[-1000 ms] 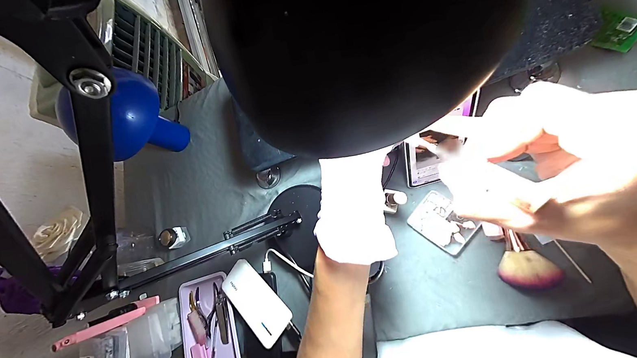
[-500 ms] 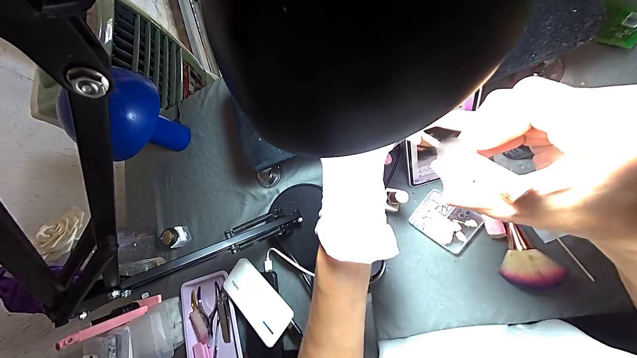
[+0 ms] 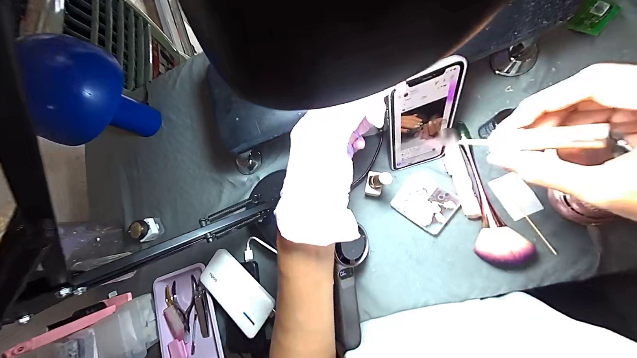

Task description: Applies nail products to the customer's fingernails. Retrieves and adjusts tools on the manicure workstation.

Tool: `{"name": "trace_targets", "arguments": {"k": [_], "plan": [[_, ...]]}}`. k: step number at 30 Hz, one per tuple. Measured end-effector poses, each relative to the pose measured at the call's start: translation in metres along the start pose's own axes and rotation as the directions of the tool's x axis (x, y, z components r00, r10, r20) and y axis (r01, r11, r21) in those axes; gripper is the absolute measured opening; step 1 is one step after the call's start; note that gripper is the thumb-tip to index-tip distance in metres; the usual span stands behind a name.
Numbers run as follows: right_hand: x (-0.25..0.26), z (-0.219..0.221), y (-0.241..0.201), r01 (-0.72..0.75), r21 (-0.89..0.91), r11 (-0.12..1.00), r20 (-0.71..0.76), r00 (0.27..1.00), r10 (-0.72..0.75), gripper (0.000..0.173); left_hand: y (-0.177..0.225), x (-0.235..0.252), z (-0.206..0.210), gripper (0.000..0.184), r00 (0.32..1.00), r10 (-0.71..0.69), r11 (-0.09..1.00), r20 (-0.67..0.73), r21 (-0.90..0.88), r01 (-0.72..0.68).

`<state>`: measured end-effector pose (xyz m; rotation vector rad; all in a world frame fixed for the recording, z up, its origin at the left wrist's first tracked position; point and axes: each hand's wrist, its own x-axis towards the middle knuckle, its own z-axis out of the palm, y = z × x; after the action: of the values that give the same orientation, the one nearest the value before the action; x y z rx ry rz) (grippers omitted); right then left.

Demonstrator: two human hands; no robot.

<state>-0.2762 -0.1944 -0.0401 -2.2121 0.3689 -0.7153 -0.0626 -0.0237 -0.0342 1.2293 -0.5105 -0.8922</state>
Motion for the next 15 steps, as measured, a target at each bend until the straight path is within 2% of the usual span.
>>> {"name": "trace_targets", "arguments": {"k": [3,8,11,13,15], "plan": [[-0.015,0.0,0.005,-0.04,-0.063,0.997,-0.013,0.999,0.039,0.025,-0.002,0.024,0.0,0.015,0.998,-0.03,0.995,0.053,-0.096,0.035],[-0.051,-0.009,0.017,-0.137,-0.263,0.955,-0.144,0.984,0.101,0.034,0.003,0.026,0.001,0.014,0.997,-0.052,0.995,0.056,-0.08,0.056],[-0.077,-0.008,0.019,-0.267,-0.305,0.914,-0.204,0.956,0.211,0.036,0.003,0.024,-0.002,0.016,0.995,-0.046,0.995,0.091,-0.079,0.054],[-0.094,-0.005,0.014,-0.394,-0.342,0.853,-0.224,0.916,0.333,0.046,0.003,0.011,-0.004,0.019,0.992,-0.039,0.997,0.117,-0.059,0.046],[-0.111,0.0,0.004,-0.445,-0.424,0.789,-0.198,0.896,0.398,0.055,0.002,0.004,-0.005,0.022,0.994,-0.031,0.998,0.108,-0.054,0.037]]}}
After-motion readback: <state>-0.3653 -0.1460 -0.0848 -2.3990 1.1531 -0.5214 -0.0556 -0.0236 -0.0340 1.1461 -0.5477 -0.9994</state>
